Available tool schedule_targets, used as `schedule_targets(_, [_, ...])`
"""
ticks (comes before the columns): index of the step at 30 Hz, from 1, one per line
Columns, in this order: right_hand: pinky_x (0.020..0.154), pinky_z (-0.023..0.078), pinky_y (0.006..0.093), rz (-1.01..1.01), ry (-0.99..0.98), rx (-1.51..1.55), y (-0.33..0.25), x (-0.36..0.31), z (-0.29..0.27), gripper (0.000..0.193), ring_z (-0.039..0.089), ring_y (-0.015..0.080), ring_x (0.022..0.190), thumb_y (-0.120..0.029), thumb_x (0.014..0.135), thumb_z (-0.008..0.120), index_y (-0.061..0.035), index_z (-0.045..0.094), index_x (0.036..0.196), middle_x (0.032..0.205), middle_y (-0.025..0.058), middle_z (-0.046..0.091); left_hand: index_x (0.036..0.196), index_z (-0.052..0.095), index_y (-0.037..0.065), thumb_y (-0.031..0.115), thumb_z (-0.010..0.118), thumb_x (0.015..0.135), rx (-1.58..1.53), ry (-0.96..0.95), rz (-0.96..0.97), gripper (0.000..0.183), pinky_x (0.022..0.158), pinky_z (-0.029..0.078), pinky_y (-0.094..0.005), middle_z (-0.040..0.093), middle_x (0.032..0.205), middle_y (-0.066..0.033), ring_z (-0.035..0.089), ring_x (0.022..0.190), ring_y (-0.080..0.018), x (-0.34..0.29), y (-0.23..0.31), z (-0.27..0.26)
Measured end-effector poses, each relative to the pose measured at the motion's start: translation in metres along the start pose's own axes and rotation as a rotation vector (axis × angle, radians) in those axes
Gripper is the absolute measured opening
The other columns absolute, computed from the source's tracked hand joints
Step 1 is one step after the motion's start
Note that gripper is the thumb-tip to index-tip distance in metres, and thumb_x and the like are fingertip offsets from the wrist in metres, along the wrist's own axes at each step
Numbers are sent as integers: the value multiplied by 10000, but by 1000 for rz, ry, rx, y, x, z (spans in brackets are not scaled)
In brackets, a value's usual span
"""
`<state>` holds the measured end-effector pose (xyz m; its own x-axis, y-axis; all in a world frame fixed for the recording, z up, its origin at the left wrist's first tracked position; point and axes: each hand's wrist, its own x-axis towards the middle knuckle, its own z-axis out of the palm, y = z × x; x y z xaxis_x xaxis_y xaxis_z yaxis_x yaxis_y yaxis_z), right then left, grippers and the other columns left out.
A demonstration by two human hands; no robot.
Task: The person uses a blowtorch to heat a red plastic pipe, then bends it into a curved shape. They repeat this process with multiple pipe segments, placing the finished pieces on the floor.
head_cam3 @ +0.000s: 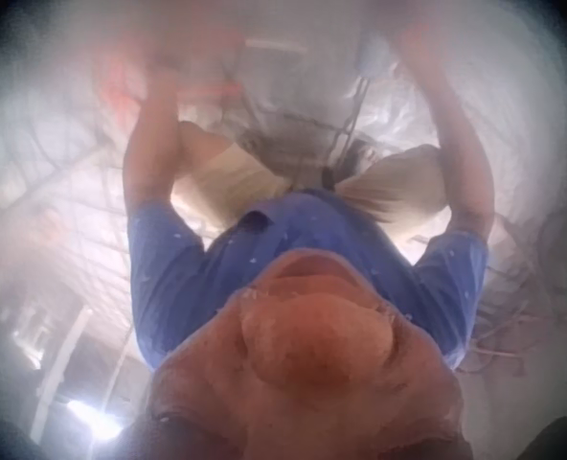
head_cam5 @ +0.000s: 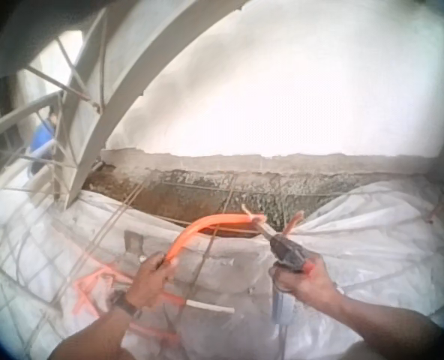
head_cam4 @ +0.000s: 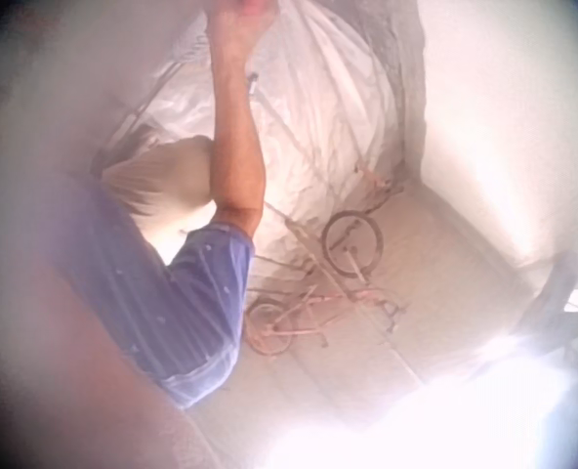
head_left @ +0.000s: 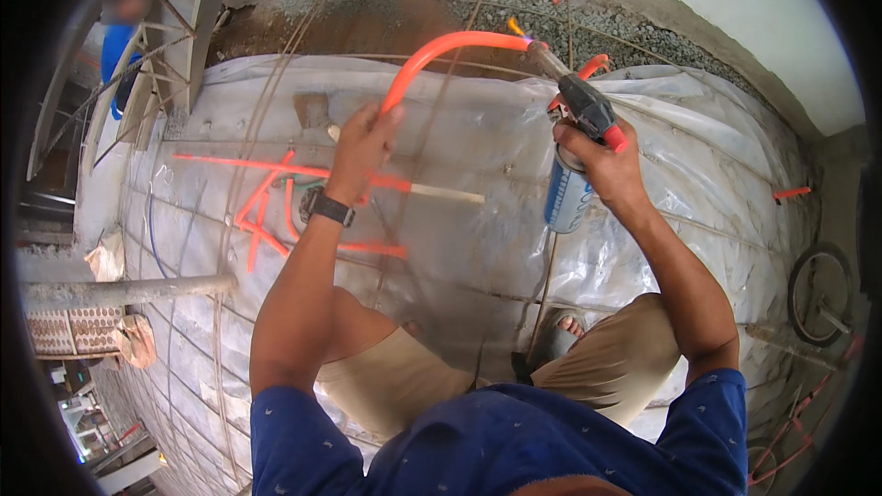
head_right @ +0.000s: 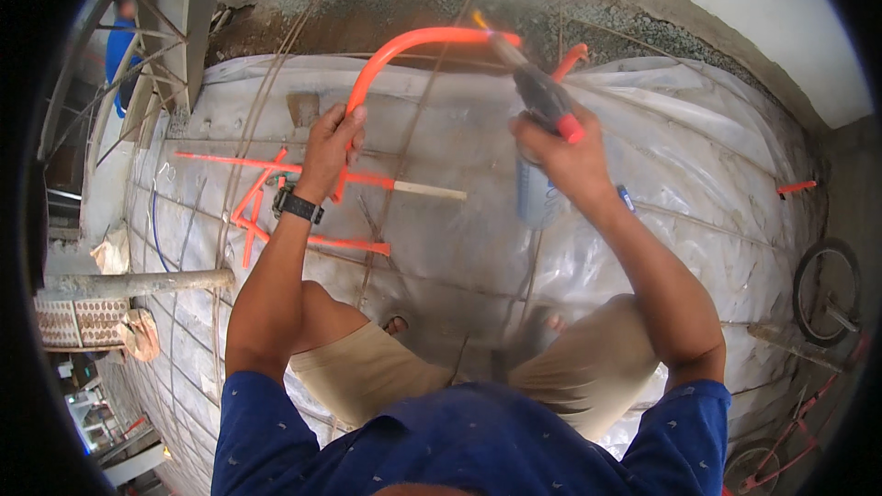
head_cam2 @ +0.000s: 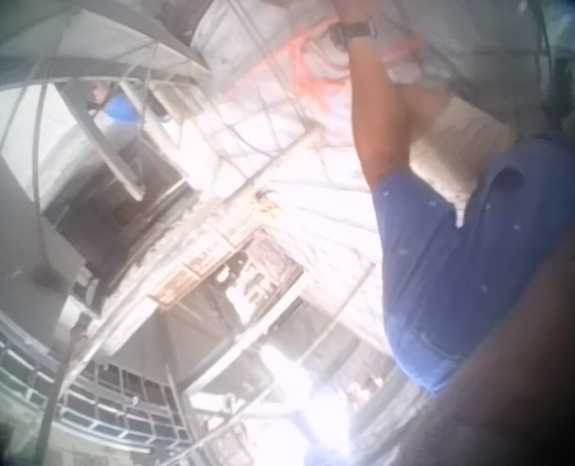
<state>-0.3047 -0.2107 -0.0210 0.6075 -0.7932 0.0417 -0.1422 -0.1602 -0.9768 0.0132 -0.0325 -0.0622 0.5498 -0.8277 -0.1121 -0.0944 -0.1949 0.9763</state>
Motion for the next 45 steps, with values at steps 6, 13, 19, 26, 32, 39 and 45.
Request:
schedule_targets(6, [769,565,331,-102,-178,5,-5,-13,12,346,677,137,814,-226,880,852,-8,737,1123,921,33,742,1064,626,105,655,541,1131,-367,31,-213,561,519,383,-271,472,711,47,445,565,-77,-12,6,44])
schedule_targets(13, [696,524,303,-139,-78,5,-6,-5,11,297,634,96,771,-192,898,849,-6,734,1099,889,27,715,1017,598,122,731,507,1107,-358,-23,-263,623,509,367,-280,449,688,49,409,547,-79,-18,3,70])
schedule_targets(19, [800,558,369,-6,74,111,-11,-8,10,251,671,160,846,-189,894,840,-29,734,1055,893,41,727,990,589,127,738,501,1107,-325,-49,-232,628,507,349,-275,445,683,49,404,546,-77,-20,-5,78])
schedule_targets(26, [735,561,364,-118,-61,-34,-7,-7,4,283,660,152,777,-174,891,839,-15,741,1103,880,40,726,991,584,122,734,503,1108,-299,-55,-218,629,507,345,-271,453,687,49,405,552,-76,-21,-7,78])
schedule_targets(32, [721,546,335,-235,-161,-108,-2,-4,5,371,648,124,782,-207,906,843,8,737,1189,885,40,722,995,599,108,717,496,1120,-256,-48,-184,631,505,359,-271,460,695,44,410,551,-74,-20,-10,75])
schedule_targets(39, [789,557,329,-4,-157,-63,-8,-4,1,296,667,122,840,-186,899,853,-21,753,1124,918,27,732,1040,631,78,722,455,1130,-190,-44,-124,674,508,362,-272,458,698,39,417,559,-79,-16,-12,71])
schedule_targets(45, [768,556,318,-106,-189,-149,1,-6,5,266,659,109,818,-168,898,847,-29,747,1101,914,13,724,1100,625,78,747,394,1133,-285,-56,-227,708,533,372,-285,422,695,51,397,566,-77,-16,-4,73])
